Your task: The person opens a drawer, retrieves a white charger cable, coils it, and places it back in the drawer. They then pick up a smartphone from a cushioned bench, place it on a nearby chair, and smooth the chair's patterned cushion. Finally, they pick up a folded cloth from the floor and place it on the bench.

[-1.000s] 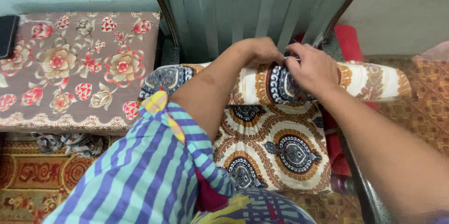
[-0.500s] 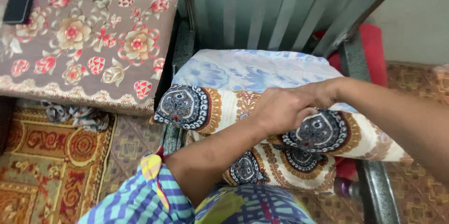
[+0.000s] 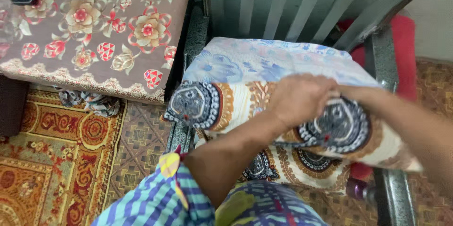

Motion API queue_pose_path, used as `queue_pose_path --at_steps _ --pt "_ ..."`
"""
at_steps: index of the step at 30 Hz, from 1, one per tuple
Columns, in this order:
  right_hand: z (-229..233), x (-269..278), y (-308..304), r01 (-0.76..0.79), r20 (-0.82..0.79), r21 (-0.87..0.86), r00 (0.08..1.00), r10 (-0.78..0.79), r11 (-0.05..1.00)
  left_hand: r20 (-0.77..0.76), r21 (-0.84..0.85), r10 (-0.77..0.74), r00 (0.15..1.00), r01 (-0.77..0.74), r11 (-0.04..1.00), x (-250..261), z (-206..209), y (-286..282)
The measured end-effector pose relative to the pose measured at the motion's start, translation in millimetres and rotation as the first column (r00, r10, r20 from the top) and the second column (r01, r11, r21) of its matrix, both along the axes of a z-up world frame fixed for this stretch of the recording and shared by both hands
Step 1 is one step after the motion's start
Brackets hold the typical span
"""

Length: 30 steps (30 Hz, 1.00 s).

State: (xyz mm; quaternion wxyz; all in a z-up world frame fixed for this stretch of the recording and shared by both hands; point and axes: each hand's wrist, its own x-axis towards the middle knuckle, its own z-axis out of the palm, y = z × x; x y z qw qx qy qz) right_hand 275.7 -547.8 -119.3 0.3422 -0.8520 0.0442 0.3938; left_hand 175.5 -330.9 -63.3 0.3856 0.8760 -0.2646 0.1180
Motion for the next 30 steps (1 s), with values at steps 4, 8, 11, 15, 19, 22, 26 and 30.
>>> queue_pose_path --at_steps 4,8,11,15,19,22,26,30 --pt "32 -6 -46 0.011 -0.146 -0.005 0.989 -0.012 1.000 -0.012 -0.091 0.111 0.994 -0.111 0.990 26 -4 -1" --pt "46 -2 -82 -0.281 -0.338 -0.265 0.923 0.184 0.922 0.024 -0.125 0.117 0.993 -0.113 0.986 40 -14 -4" --pt "34 -7 -82 -0.256 -0.388 -0.366 0.916 0.104 0.895 -0.065 -0.093 0.125 0.990 -0.131 0.987 43 -22 -8" --pt "16 -13 -65 -0.122 -0.182 -0.350 0.981 0.060 0.929 -0.206 0.019 0.173 0.963 -0.173 0.985 65 -25 -13" --pt "4 2 -70 -0.125 0.069 -0.496 0.981 0.183 0.859 -0.360 0.213 0.170 0.917 -0.096 0.972 105 -22 -29" --pt "-1 37 -84 -0.148 0.231 -0.495 0.927 0.294 0.856 -0.293 0.358 0.166 0.942 -0.053 0.932 127 -4 -33" --pt "-8 75 -98 -0.170 0.237 -0.511 0.914 0.328 0.843 -0.062 0.307 0.186 0.981 -0.158 0.938 116 28 -4" --pt "9 128 -99 -0.132 0.281 -0.527 0.905 0.318 0.840 -0.055 0.532 0.163 0.985 -0.110 0.840 100 55 48"
